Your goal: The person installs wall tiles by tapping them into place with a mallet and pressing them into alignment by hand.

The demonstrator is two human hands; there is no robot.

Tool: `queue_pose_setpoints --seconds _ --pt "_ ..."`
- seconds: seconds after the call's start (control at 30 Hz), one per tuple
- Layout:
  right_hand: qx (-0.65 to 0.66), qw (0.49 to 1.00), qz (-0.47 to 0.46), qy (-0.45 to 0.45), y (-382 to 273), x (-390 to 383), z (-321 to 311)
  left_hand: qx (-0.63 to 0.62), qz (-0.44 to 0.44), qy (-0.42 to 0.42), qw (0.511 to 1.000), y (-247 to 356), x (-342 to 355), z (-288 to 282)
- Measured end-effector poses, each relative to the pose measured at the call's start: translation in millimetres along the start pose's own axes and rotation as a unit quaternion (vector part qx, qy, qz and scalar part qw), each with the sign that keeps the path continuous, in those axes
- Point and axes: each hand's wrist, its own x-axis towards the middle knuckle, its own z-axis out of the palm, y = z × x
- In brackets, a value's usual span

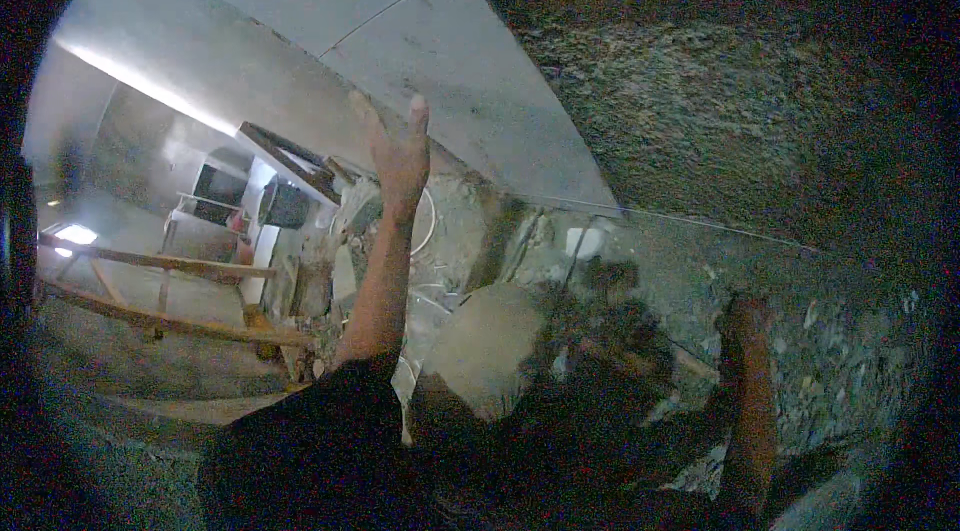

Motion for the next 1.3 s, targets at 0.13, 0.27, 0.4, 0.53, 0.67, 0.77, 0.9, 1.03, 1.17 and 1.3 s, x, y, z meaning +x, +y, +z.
queue_pose_setpoints --seconds 0.13,0.27,0.4,0.53,0.67,0.77,0.9,1.03,1.17,1.3 --pt "-0.116 0.979 -0.063 0.155 -28.4 -16.2 -4.7 -0.055 -0.045 -0.019 0.997 0.7 7.3 10.7" --pt "-0.174 0.981 -0.033 0.074 -50.0 -25.8 -23.2 -0.088 -0.060 -0.042 0.993 20.0 14.6 13.7" --pt "-0.125 0.991 0.041 0.036 17.8 12.9 39.3 -0.092 -0.126 -0.105 0.982 27.2 16.8 3.4" --pt "-0.084 0.995 0.016 0.046 32.6 24.9 57.7 -0.079 -0.087 -0.057 0.991 8.2 11.7 7.0" --pt "-0.074 0.991 -0.042 0.100 10.5 15.7 29.2 -0.012 -0.047 -0.125 0.991 -19.4 22.2 1.1" --pt "-0.063 0.988 -0.071 0.120 -23.8 11.3 10.1 -0.024 -0.017 -0.165 0.986 -56.3 37.2 -26.4" --pt "-0.088 0.950 -0.144 0.263 20.9 -14.0 14.0 -0.126 -0.063 -0.346 0.928 -34.2 -1.1 -27.9" --pt "-0.111 0.967 -0.191 0.127 10.1 -48.1 -12.4 -0.127 -0.178 -0.538 0.814 -97.5 -126.9 -83.5" --pt "0.038 0.997 -0.027 0.066 -3.3 -155.6 0.3 -0.269 -0.371 -0.523 0.719 -171.4 -250.9 -150.5" --pt "0.155 0.979 0.083 0.106 23.1 -268.7 50.2 -0.211 -0.358 -0.593 0.689 -145.2 -224.9 -166.6"
